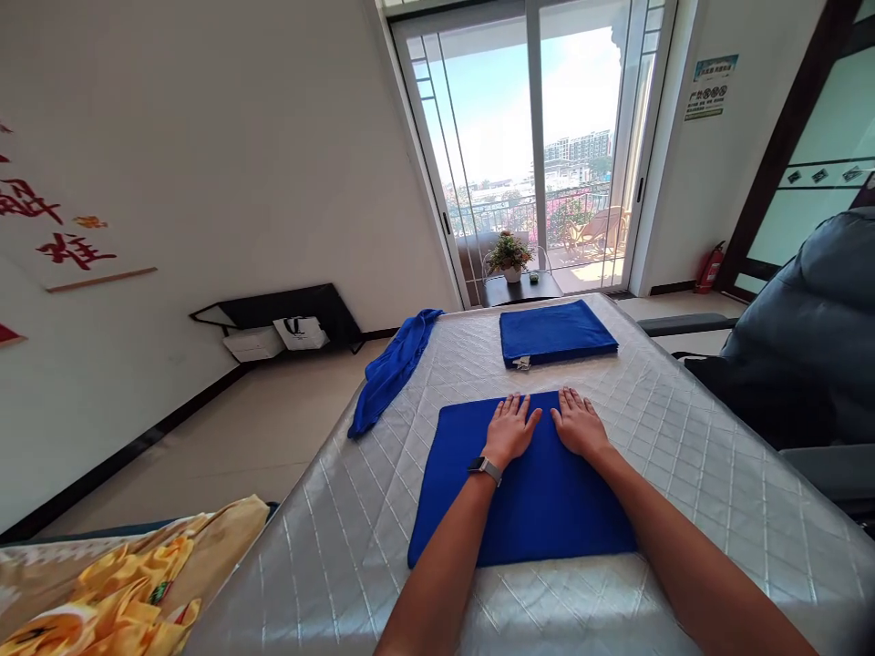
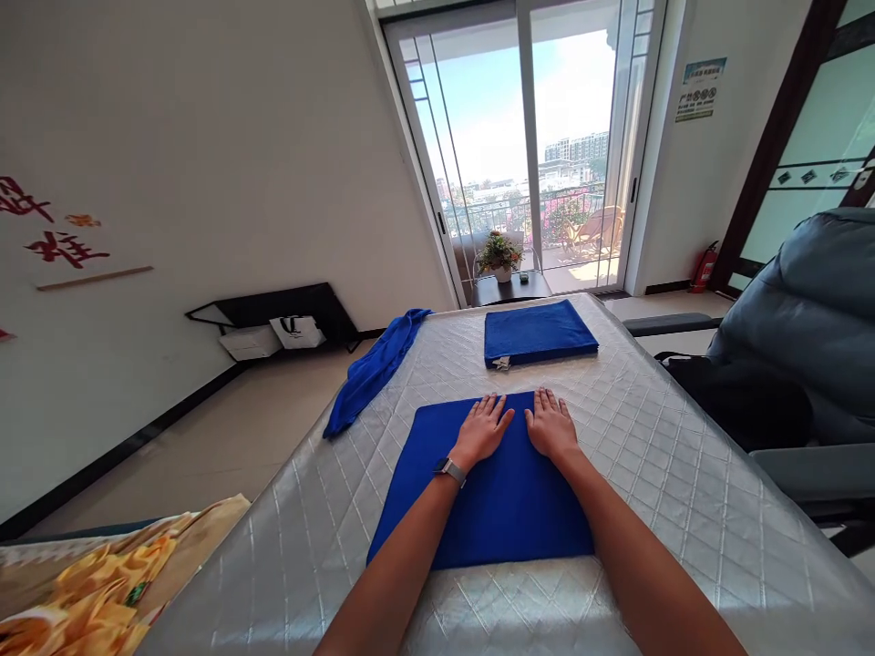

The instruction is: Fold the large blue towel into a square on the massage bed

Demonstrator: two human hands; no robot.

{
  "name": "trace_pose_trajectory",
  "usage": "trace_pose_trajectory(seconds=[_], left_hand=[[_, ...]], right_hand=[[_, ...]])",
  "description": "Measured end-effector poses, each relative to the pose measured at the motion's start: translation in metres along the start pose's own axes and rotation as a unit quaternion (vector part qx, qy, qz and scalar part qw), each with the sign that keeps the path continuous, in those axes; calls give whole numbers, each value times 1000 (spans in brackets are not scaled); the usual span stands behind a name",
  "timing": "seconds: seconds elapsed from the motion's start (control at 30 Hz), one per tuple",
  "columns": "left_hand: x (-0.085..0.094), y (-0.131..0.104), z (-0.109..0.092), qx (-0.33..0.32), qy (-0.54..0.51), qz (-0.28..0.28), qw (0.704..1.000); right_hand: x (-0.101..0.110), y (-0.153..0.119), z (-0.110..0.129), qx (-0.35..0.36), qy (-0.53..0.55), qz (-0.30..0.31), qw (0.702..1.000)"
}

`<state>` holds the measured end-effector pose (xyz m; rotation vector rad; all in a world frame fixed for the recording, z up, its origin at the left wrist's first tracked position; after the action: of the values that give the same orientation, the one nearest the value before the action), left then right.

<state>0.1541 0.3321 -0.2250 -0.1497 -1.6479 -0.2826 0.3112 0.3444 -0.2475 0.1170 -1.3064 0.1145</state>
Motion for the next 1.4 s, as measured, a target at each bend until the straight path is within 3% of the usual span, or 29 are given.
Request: trace_pose_trajectory(seconds=[0.17, 0.27, 0.6, 0.73, 0.9, 1.23, 1.4], left_hand=[[13, -34, 104, 95, 40, 32, 994], [16, -45, 131, 104, 46, 36, 993], [11, -45, 134, 101, 37, 23, 994], [10, -45, 136, 97, 40, 11, 994], [11, -46, 136, 94, 45, -4, 995], [11, -45, 133, 102, 66, 4, 993], [22, -42, 125, 166, 118, 25, 979]], right_hand=[[2, 1, 2, -11, 3, 10, 1000], [1, 1, 2, -13, 4, 28, 1000], [13, 7, 9, 12, 3, 17, 1000], [6, 13, 10, 8, 5, 36, 999], [-3, 14, 6, 5, -4, 17, 1000], [3, 12, 5, 9, 27, 29, 999], [5, 11, 5, 6, 32, 11, 999]])
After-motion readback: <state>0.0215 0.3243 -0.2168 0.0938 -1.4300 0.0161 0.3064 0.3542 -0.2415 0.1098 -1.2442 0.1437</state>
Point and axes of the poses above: each hand's wrist, its own y-axis towards the middle knuckle, its own x-axis out of the back of the hand, z = x × y, the point moved 6 cm from there along y, towards the middle knuckle, and after that the axes turned 4 degrees about y, right-handed, at the moved point
